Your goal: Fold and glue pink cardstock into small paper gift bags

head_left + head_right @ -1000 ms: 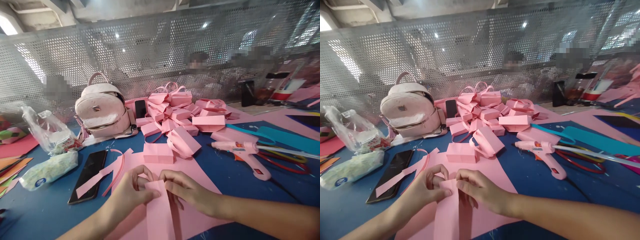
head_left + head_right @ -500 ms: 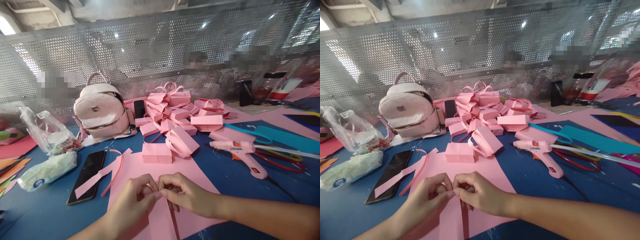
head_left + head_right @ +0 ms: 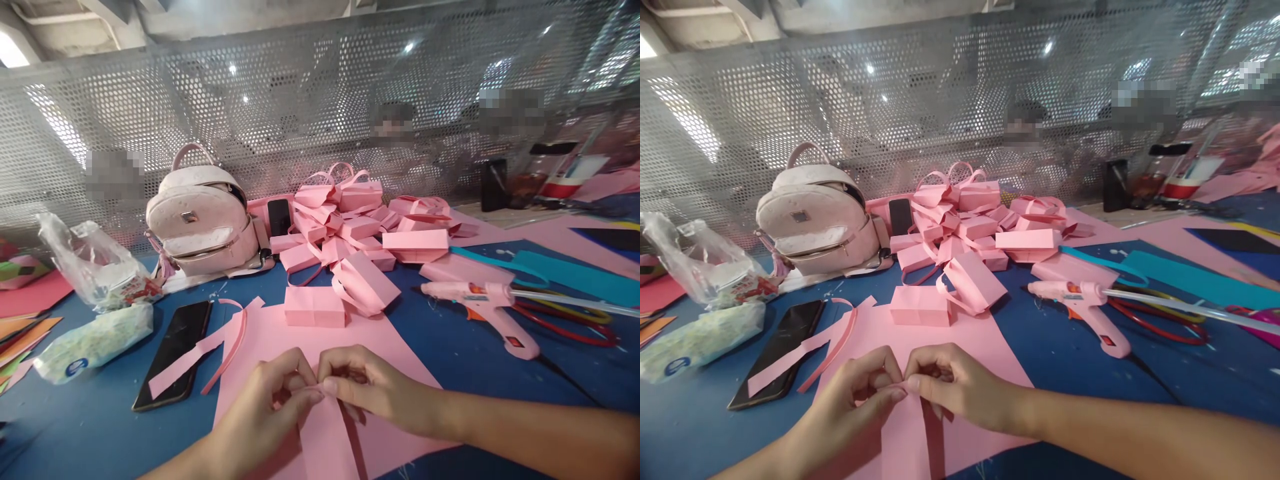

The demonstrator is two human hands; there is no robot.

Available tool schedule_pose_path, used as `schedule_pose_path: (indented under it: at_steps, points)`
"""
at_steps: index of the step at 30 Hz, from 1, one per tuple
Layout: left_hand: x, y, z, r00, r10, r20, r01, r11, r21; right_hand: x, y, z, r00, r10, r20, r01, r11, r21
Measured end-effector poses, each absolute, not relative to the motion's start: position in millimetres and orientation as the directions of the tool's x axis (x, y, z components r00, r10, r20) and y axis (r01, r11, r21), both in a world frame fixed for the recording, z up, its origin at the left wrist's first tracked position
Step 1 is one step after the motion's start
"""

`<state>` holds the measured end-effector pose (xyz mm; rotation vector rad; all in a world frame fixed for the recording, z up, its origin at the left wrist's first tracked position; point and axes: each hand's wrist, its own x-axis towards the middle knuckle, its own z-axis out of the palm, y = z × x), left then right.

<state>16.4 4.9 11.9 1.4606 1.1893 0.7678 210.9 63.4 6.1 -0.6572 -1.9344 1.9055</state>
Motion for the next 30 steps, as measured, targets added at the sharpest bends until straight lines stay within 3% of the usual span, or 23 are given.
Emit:
schedule_pose_path:
  at_steps: [12,21,30]
  points:
    - [14.9,4.9,2.4,0.296,0.952,-0.074,0.246,-0.002,0.969,211.0,63.1,6.3,-0.831,0.551,-0.071,0.059,-0.038,-0.998]
    - [16.7,5.0,5.1,0.301,0.950,-0.088,0.110,0.057,0.992,210.4,63.1,6.3,-0.824,0.562,-0.069,0.053,-0.045,-0.998]
    - [16.4,3.3,3.3,0.280,0.959,-0.047,0.175,-0.003,0.985,210.6,62.4,4.7,-0.820,0.567,-0.077,0.058,-0.051,-0.997]
